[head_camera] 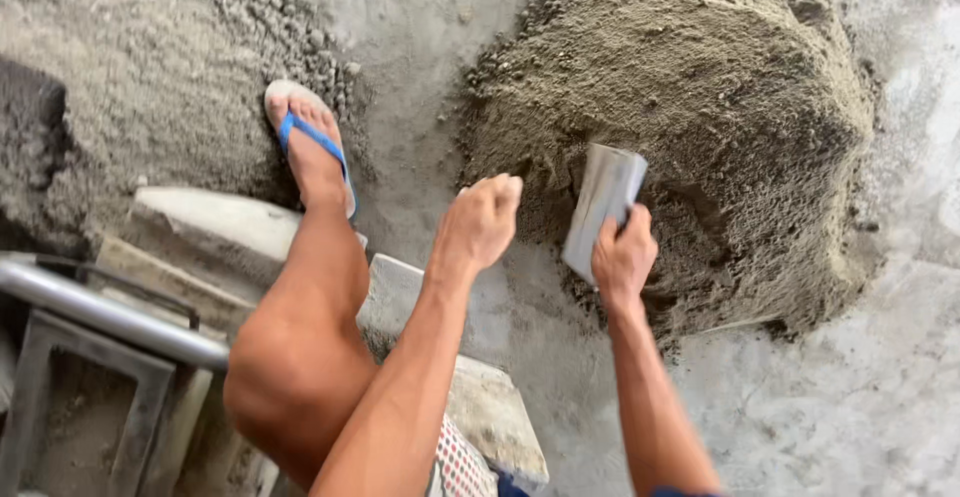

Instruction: The person fills a metal mold with a sand-cement mixture, compacts it with a hammer and a metal plate, and then releases the formed brick from the mold to place it on the ground.

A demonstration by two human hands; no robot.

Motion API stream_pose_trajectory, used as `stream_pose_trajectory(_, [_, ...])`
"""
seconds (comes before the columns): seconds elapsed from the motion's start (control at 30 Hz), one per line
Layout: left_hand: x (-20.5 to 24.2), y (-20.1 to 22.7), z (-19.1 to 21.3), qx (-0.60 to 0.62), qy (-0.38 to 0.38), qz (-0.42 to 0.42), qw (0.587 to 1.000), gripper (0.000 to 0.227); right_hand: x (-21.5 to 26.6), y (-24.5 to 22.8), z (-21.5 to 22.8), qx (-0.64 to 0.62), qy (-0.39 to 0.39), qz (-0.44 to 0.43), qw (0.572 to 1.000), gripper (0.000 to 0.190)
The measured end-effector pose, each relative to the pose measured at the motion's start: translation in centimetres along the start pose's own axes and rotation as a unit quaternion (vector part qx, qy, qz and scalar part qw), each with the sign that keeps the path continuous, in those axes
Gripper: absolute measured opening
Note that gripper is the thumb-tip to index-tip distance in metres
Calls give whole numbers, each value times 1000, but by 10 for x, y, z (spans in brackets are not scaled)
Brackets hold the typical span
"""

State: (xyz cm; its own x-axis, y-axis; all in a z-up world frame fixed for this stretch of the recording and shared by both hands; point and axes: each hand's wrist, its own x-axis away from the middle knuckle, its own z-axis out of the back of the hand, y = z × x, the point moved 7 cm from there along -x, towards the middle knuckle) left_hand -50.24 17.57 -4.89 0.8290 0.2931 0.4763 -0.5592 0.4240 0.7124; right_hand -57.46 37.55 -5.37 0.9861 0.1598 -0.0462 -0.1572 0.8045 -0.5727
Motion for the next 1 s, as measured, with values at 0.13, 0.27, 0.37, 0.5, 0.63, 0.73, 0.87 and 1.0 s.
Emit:
stream_pose_trajectory(0.13, [6, -6, 19, 63, 27, 31, 997, 52, 105, 39, -95, -247, -14, -425, 871, 81])
stream_pose_trajectory(0.27, [4, -10, 27, 60, 61, 34, 996, 58, 194, 25, -223, -542, 153, -672, 481, 39])
stream_pose_trajectory(0.37, [1, -14, 39, 58, 97, 32, 993, 60, 161, 22, -256, -525, 133, -693, 475, 38])
stream_pose_trajectory(0.5, [-7, -18, 46, 69, 151, 40, 985, 54, 80, 66, -295, -619, 192, -655, 389, 51])
stream_pose_trajectory(0.63, [-6, -10, 54, 86, 183, 19, 979, 53, 100, 65, -276, -642, 196, -635, 383, 63])
stream_pose_trajectory(0.73, [2, 5, 64, 128, 201, 2, 971, 55, 103, 55, -236, -636, 178, -615, 431, 59])
stream_pose_trajectory(0.87, [13, 31, 91, 157, 237, -43, 958, 55, 72, 61, -190, -638, 158, -545, 521, 59])
stream_pose_trajectory(1.0, [33, 49, 137, 161, 293, -83, 939, 52, 8, 8, -122, -617, 74, -424, 659, 44])
